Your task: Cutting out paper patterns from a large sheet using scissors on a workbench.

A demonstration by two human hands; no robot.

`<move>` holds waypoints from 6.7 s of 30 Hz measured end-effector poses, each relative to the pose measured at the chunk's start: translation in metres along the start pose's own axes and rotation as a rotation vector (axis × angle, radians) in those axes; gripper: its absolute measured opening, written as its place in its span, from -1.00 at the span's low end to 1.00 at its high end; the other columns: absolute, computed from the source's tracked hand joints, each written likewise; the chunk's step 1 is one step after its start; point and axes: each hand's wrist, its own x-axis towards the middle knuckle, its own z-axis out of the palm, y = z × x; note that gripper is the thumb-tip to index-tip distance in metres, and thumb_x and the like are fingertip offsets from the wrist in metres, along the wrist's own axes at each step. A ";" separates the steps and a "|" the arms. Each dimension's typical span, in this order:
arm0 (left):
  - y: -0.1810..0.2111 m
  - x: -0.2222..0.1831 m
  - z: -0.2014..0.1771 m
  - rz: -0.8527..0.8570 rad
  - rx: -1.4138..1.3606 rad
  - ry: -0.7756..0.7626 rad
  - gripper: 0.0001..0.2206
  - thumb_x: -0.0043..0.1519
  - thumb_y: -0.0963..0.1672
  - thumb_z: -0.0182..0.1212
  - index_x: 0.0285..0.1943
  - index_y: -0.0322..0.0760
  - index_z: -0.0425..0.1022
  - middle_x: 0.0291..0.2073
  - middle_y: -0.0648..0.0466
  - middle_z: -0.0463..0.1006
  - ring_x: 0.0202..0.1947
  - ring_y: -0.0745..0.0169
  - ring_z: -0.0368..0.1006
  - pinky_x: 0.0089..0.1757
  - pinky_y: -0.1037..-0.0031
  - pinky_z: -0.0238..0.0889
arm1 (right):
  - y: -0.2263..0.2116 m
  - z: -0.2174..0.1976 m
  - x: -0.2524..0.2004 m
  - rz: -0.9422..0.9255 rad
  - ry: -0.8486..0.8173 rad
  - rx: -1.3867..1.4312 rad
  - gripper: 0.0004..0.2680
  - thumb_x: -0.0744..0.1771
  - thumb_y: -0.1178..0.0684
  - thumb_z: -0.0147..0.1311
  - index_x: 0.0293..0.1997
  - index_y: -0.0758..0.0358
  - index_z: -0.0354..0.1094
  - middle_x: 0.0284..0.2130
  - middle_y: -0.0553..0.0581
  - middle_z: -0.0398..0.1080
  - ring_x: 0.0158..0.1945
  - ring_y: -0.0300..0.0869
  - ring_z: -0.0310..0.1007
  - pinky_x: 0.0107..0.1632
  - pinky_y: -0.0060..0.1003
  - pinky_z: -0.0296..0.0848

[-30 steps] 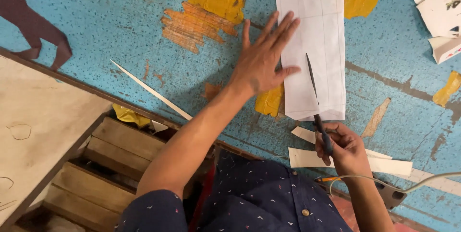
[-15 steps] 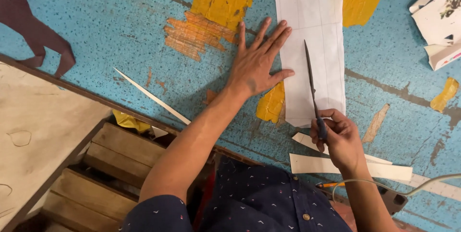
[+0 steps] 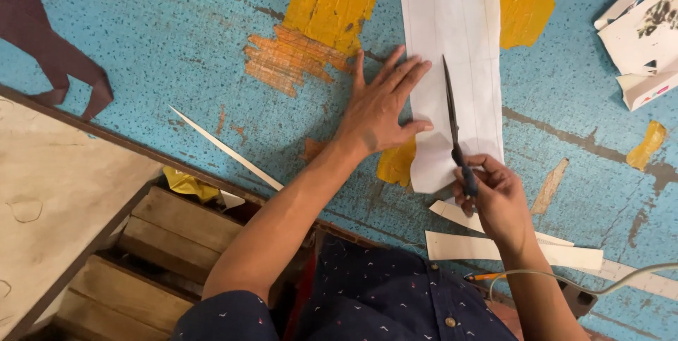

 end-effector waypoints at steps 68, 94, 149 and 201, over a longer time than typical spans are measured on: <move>-0.062 0.081 -0.022 -0.122 0.267 0.103 -0.35 0.47 0.25 -0.21 0.67 0.10 -0.12 0.60 0.33 -0.18 0.58 0.03 -0.38 0.38 -0.32 -0.45 | -0.061 0.066 0.097 0.052 0.016 0.088 -0.97 0.36 0.23 0.11 -0.25 0.28 0.39 -0.60 0.13 0.33 -0.64 -0.24 0.20 -0.60 -0.44 0.08; -0.058 0.016 -0.033 0.166 0.022 -0.127 -0.34 0.34 0.09 0.08 0.62 0.06 -0.04 0.58 0.27 -0.10 0.58 0.09 -0.41 0.35 -0.27 -0.72 | -0.070 -0.080 0.087 0.070 -0.439 -0.164 -0.83 0.36 0.08 0.08 -0.09 0.42 0.36 -0.52 0.20 0.44 -0.55 -0.24 0.38 -0.62 -0.46 0.27; -0.056 0.014 -0.004 0.134 -0.023 0.045 -0.18 0.26 0.22 0.23 0.61 -0.11 0.02 0.59 0.12 -0.05 0.58 0.19 -0.31 0.38 -0.21 -0.76 | -0.105 -0.062 0.155 -0.070 -0.604 -0.669 -0.90 0.33 0.27 0.08 -0.09 0.38 0.41 -0.54 0.16 0.45 -0.52 -0.24 0.34 -0.51 -0.41 0.19; -0.032 0.013 -0.021 0.158 -0.001 0.021 -0.55 0.35 -0.15 0.00 0.47 0.03 0.34 0.46 -0.01 0.21 0.41 -0.18 0.05 0.29 -0.15 -0.03 | -0.006 -0.097 0.025 -0.031 -0.137 -0.234 -0.92 0.36 0.18 0.08 -0.16 0.40 0.36 -0.62 0.27 0.40 -0.65 -0.14 0.30 -0.71 -0.36 0.21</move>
